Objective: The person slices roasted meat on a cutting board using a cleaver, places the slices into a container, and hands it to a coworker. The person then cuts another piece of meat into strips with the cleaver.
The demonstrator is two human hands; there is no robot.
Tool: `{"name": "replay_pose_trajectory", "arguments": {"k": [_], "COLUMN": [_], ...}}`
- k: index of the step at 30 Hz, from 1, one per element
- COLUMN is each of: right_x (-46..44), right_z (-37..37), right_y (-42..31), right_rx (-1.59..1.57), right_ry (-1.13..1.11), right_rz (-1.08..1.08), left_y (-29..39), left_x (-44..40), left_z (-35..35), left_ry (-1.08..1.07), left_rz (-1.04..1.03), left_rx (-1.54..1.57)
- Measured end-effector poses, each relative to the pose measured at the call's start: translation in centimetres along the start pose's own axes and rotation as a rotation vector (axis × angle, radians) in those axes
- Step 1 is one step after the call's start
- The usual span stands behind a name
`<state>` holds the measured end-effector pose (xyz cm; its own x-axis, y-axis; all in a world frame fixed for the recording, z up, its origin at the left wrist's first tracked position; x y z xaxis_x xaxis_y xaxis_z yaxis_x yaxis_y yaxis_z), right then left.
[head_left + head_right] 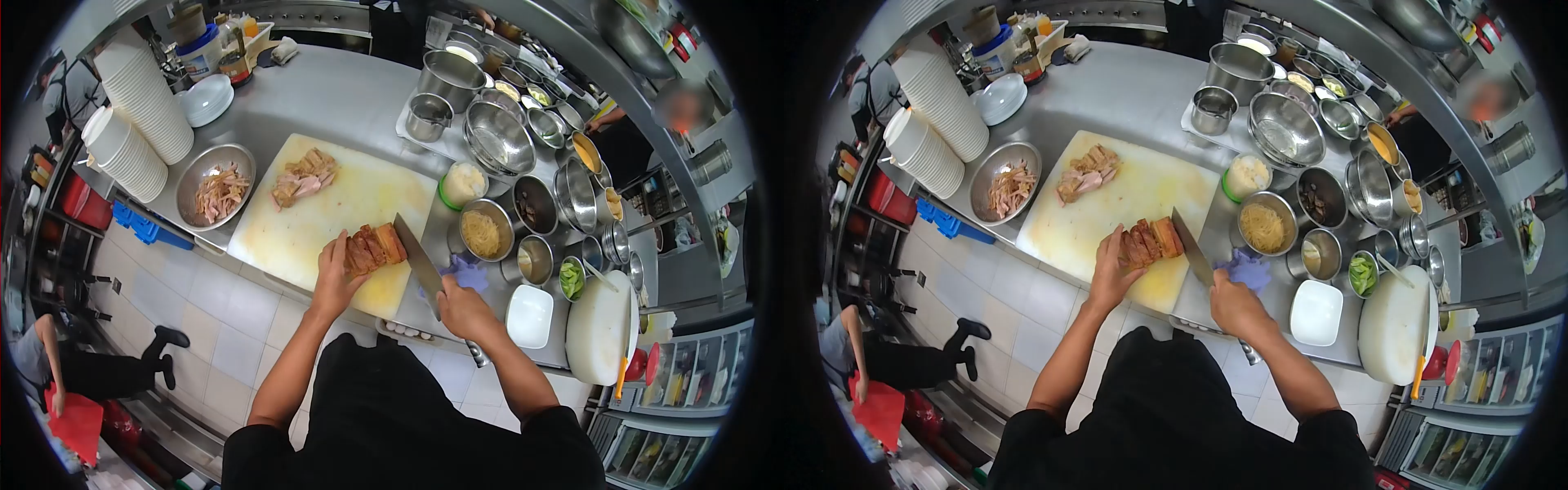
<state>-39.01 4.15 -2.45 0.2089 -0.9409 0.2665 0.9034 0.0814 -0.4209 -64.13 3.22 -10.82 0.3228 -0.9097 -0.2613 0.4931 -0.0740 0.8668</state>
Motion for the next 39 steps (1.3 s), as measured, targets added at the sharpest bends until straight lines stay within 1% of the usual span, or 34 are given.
{"name": "replay_pose_trajectory", "arguments": {"k": [2, 3, 5, 6, 8, 10, 12, 13, 14, 15, 16, 17, 19, 20, 23, 25, 27, 28, 30, 31, 33, 34, 35, 36, 37, 38, 39], "right_x": [-1.9, -2.7, -4.0, -4.5, -4.2, -3.9, -3.4, -3.2, -3.0, -2.9, -2.7, -2.2, 0.2, 0.8, 3.2, 4.1, 4.9, 5.3, 5.8, 5.8, 5.4, 4.9, 5.3, 5.6, 5.6, 5.7, 5.3], "right_z": [-0.5, -0.4, 0.3, 0.7, 1.6, 1.8, 1.6, 1.4, 1.5, 1.6, 1.7, 2.7, 4.3, 5.6, 9.2, 11.4, 12.9, 13.2, 12.5, 12.1, 10.7, 9.9, 9.5, 9.2, 8.2, 7.1, 5.0], "right_y": [1.0, 1.4, 1.9, 2.1, 2.3, 2.9, 4.0, 4.5, 4.8, 5.2, 5.4, 5.4, 7.0, 7.6, 9.7, 10.0, 10.4, 10.8, 11.6, 12.0, 12.7, 13.1, 13.2, 13.4, 13.0, 12.6, 12.2], "right_rx": [-0.018, -0.025, -0.036, -0.04, -0.069, -0.102, -0.211, -0.247, -0.264, -0.272, -0.279, -0.325, -0.353, -0.361, -0.33, -0.446, -0.507, -0.518, -0.533, -0.583, -0.644, -0.581, -0.577, -0.572, -0.608, -0.643, -0.707], "right_ry": [0.008, 0.009, 0.01, 0.008, -0.001, -0.011, -0.032, -0.04, 0.018, 0.047, 0.076, 0.146, 0.223, 0.276, 0.188, 0.313, 0.392, 0.372, 0.315, 0.332, 0.369, 0.388, 0.37, 0.352, 0.321, 0.291, 0.186], "right_rz": [0.012, 0.019, 0.013, 0.003, -0.026, -0.053, -0.081, -0.088, -0.043, -0.024, -0.005, 0.052, 0.038, 0.049, -0.229, -0.212, -0.154, -0.261, -0.331, -0.277, -0.236, -0.127, -0.127, -0.127, -0.171, -0.217, -0.252], "left_y": [0.1, 0.1, 0.1, 0.1, -0.1, -0.5, -1.0, -0.8, -0.5, -0.6, -0.5, 0.8, 3.3, 5.1, 9.4, 11.1, 10.2, 9.2, 7.5, 7.5, 7.1, 6.8, 7.1, 9.0, 10.8, 12.0, 13.1], "left_x": [-1.7, -2.8, -4.5, -5.0, -5.1, -5.0, -4.5, -4.3, -4.1, -3.7, -3.2, -2.5, -1.3, -0.4, 3.3, 4.8, 5.6, 5.3, 5.8, 5.8, 5.9, 5.8, 5.2, 4.3, 3.9, 3.8, 3.8], "left_z": [-1.5, -1.9, -2.9, -2.8, -2.2, -1.1, 0.1, 0.8, 1.4, 2.0, 3.1, 3.5, 4.1, 3.2, -4.8, -11.2, -17.2, -19.5, -22.0, -22.1, -20.3, -18.9, -17.2, -14.6, -12.3, -10.8, -9.2], "left_ry": [0.023, 0.025, -0.023, -0.022, -0.065, -0.055, -0.042, -0.007, 0.025, 0.027, 0.079, 0.098, 0.137, 0.077, -0.152, -0.227, -0.217, -0.257, -0.347, -0.39, -0.376, -0.377, -0.378, -0.388, -0.249, -0.168, -0.088], "left_rz": [-0.103, -0.109, -0.079, -0.077, -0.106, -0.09, -0.077, -0.136, -0.195, -0.192, -0.22, -0.242, -0.284, -0.298, -0.416, -0.342, -0.315, -0.275, -0.282, -0.282, -0.301, -0.284, -0.268, -0.194, -0.231, -0.241, -0.248], "left_rx": [-0.122, -0.129, -0.016, -0.024, -0.057, -0.08, -0.099, -0.159, -0.217, -0.219, -0.278, -0.285, -0.299, -0.207, -0.044, -0.038, -0.08, -0.107, -0.077, -0.123, -0.043, 0.01, 0.063, 0.078, 0.047, 0.025, 0.001]}}
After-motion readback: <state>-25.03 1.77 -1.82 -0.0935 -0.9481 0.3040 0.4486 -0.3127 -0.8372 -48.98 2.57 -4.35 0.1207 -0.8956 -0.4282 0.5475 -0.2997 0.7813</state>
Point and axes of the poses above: each hand's wrist, its own x-axis away from the middle knuckle, its own z-axis out of the back of the hand, y = z × x, the point moved 7 cm from there along -x, towards the middle knuckle, and after that the axes turned 13 degrees about y, right-handed, at the moved point
